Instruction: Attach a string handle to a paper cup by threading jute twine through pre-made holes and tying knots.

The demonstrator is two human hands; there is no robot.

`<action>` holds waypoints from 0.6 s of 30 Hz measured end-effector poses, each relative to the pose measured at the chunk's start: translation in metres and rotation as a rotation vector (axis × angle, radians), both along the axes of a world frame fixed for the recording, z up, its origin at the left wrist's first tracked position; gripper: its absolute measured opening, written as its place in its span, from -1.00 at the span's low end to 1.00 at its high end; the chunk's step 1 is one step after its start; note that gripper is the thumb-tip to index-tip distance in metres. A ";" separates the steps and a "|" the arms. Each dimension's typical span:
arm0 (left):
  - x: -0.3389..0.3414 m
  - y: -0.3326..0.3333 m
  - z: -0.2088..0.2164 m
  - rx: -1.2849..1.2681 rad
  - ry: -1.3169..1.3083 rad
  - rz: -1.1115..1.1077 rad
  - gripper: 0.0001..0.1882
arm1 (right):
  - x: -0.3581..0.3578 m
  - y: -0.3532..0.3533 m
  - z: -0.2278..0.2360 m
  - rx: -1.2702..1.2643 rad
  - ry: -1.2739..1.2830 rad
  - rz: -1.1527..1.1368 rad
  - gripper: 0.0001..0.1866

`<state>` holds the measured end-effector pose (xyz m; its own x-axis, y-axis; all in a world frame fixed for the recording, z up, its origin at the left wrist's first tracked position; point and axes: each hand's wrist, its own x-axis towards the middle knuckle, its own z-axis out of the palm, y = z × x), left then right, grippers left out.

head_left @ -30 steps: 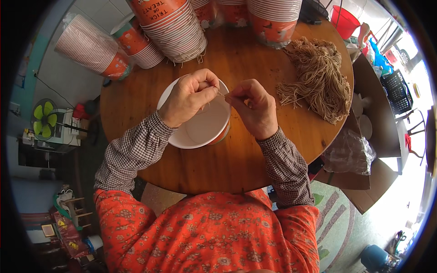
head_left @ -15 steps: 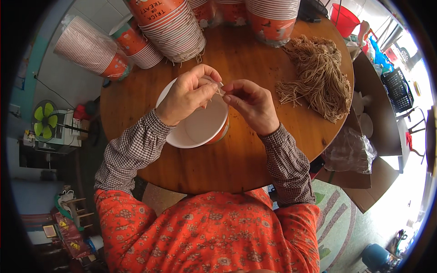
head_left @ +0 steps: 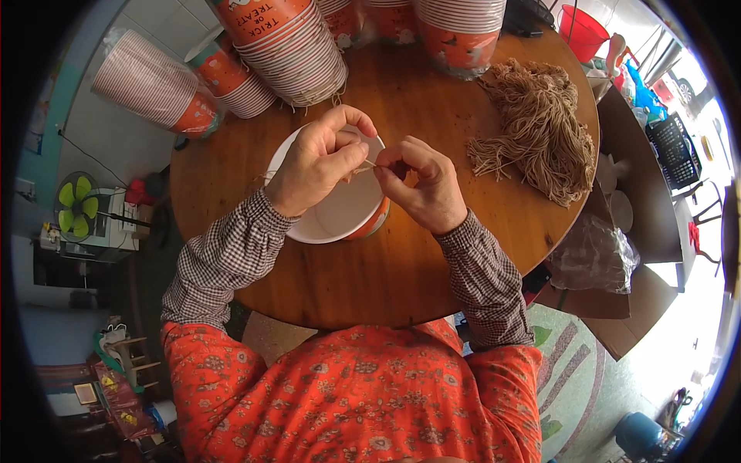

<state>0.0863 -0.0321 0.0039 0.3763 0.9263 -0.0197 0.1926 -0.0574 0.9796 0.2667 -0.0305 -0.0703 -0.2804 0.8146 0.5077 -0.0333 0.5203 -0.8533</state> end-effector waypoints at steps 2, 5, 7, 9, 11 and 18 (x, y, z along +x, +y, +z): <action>-0.001 0.001 0.001 -0.001 0.005 -0.017 -0.83 | 0.001 0.000 0.001 0.014 -0.006 0.005 -0.91; 0.002 -0.001 0.008 0.007 0.061 -0.052 -0.82 | 0.008 0.001 0.004 -0.031 -0.040 0.004 -0.91; 0.003 -0.002 0.010 0.017 0.110 -0.073 -0.82 | 0.011 0.004 0.001 -0.045 -0.061 0.026 -0.90; 0.002 -0.001 0.007 0.046 0.109 -0.103 -0.80 | 0.012 0.004 0.000 -0.035 -0.082 0.037 -0.89; 0.000 -0.002 0.009 0.062 0.109 -0.085 -0.81 | 0.013 0.005 0.001 -0.025 -0.104 0.048 -0.88; -0.001 -0.008 0.019 0.139 0.167 -0.177 -0.82 | 0.021 0.006 0.009 -0.067 -0.145 0.086 -0.80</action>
